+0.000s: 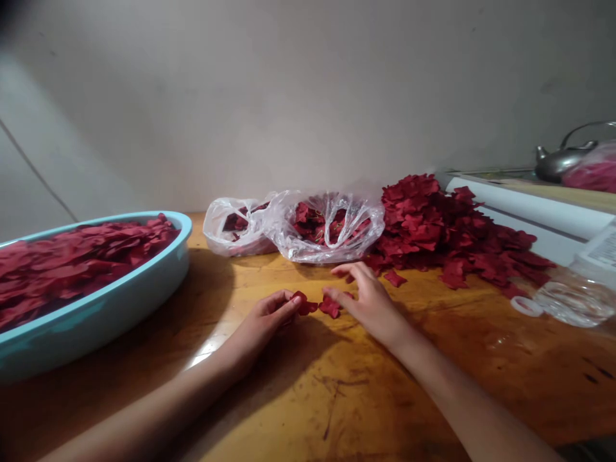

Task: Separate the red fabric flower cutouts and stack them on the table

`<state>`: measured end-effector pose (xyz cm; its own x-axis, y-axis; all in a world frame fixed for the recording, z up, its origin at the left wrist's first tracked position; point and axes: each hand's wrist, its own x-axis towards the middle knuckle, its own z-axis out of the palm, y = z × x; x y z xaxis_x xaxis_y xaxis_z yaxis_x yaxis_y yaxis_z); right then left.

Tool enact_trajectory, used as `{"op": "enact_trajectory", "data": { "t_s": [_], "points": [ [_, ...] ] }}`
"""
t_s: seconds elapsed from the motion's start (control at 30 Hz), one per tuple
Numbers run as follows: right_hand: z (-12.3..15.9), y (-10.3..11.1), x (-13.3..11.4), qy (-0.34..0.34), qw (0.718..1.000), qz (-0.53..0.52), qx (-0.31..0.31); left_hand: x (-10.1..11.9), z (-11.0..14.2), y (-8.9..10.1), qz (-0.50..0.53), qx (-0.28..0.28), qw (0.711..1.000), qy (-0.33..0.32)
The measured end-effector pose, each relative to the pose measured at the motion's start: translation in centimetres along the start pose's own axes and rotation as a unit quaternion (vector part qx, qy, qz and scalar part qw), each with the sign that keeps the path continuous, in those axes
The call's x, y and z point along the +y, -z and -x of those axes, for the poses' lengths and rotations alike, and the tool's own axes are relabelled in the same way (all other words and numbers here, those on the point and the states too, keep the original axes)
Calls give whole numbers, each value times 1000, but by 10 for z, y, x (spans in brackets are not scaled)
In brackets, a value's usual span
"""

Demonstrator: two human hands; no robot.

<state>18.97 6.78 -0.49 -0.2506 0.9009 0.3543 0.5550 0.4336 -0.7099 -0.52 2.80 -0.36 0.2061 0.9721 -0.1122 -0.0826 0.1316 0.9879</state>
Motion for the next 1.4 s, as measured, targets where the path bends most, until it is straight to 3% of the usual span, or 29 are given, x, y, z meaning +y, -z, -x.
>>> {"op": "enact_trajectory", "data": {
  "t_s": [0.1,0.17,0.3,0.4,0.5,0.57,0.67,0.83,0.97,1.2,1.4],
  "points": [
    [5,-11,-17,33,996,-36,-80,-1,-1,-1,7,-6,1000,-5],
    [6,-17,-15,10,997,-32,-63,-2,-2,-1,15,-14,1000,2],
    [2,-19,11,-34,999,-12,-31,-5,-2,3,55,-33,997,30],
    [-1,-11,23,-34,999,39,8,-6,-1,6,71,-45,996,25],
    [0,-5,15,-2,995,82,53,-7,-2,5,46,-47,998,5],
    [3,-4,2,30,997,66,33,-8,-3,3,9,-57,998,-4],
    [9,-7,-16,55,997,-12,-51,-11,-4,0,-31,-73,997,-15],
    [15,-15,-24,33,988,-87,-120,-13,-4,0,-105,-75,989,-67],
    [15,-18,-24,0,984,-129,-126,-13,-5,-1,-130,-58,988,-53],
    [8,-14,-18,-71,973,-198,-93,-8,-1,-4,-21,-48,997,-50],
    [8,-19,-15,-97,963,-207,-143,-10,-5,-2,10,2,999,-43]
  ]
}}
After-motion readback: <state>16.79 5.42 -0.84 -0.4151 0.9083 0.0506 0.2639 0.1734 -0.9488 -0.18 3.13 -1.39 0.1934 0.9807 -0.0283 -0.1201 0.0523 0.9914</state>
